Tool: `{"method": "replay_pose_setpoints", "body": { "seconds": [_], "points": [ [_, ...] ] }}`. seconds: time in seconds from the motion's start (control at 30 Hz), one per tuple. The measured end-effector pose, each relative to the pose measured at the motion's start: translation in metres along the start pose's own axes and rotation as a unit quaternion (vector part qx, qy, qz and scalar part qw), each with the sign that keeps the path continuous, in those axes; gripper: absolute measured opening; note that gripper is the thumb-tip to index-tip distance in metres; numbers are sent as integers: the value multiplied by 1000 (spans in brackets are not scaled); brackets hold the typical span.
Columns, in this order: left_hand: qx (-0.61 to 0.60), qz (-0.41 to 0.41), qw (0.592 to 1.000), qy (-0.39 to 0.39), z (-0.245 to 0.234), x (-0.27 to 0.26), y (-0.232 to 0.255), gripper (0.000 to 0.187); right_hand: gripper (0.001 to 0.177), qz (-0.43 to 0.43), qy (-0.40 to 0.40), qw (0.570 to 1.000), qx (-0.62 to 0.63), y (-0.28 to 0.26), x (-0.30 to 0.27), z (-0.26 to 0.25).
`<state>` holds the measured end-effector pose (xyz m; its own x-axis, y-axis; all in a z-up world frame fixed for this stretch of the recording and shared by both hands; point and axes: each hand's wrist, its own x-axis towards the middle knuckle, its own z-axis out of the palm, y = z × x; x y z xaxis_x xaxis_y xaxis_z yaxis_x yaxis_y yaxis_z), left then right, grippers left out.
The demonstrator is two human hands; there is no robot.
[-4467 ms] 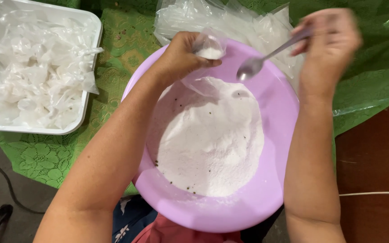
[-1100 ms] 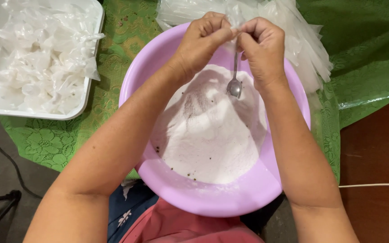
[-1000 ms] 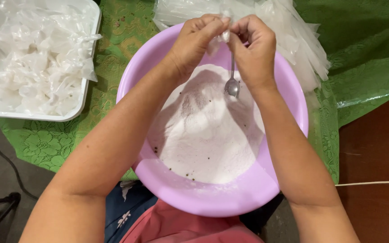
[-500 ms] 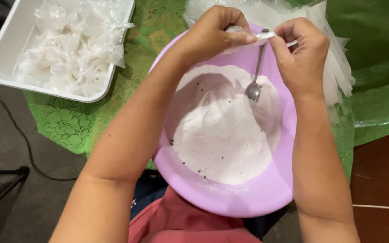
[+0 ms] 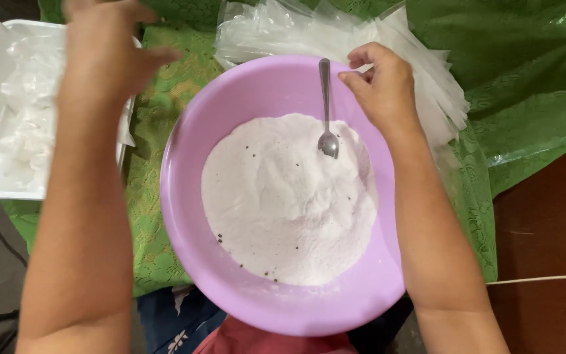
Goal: The person is manually filling small plastic bags with white powder using a spoon and then tying each bag closed.
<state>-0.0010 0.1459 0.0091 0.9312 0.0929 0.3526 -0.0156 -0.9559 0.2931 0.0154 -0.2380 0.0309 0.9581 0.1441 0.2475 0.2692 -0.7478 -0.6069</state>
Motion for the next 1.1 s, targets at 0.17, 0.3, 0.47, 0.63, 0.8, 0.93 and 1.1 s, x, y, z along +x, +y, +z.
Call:
{"method": "replay_pose_setpoints", "body": {
  "seconds": [0.17,0.3,0.47,0.63,0.8,0.93,1.1],
  "points": [
    [13,102,993,-50,33,28,105,51,14,-51,119,989,-72,48,14,-24],
    [-153,90,984,-1,47,27,138,22,21,-90,296,946,-95,104,23,-45],
    [-137,27,990,22,38,30,28,15,17,-75,277,953,-98,102,22,-36],
    [108,-114,972,-172,31,12,-67,63,12,-107,249,960,-70,86,20,-35],
    [29,-90,989,-116,30,-29,-52,52,12,-104,236,965,-40,73,15,-35],
    [12,-50,991,-122,31,-18,-20,55,16,-98,265,958,-45,96,23,-36],
    [-15,51,994,-95,84,55,32,38,17,-122,283,948,-74,108,27,-36]
  ]
}}
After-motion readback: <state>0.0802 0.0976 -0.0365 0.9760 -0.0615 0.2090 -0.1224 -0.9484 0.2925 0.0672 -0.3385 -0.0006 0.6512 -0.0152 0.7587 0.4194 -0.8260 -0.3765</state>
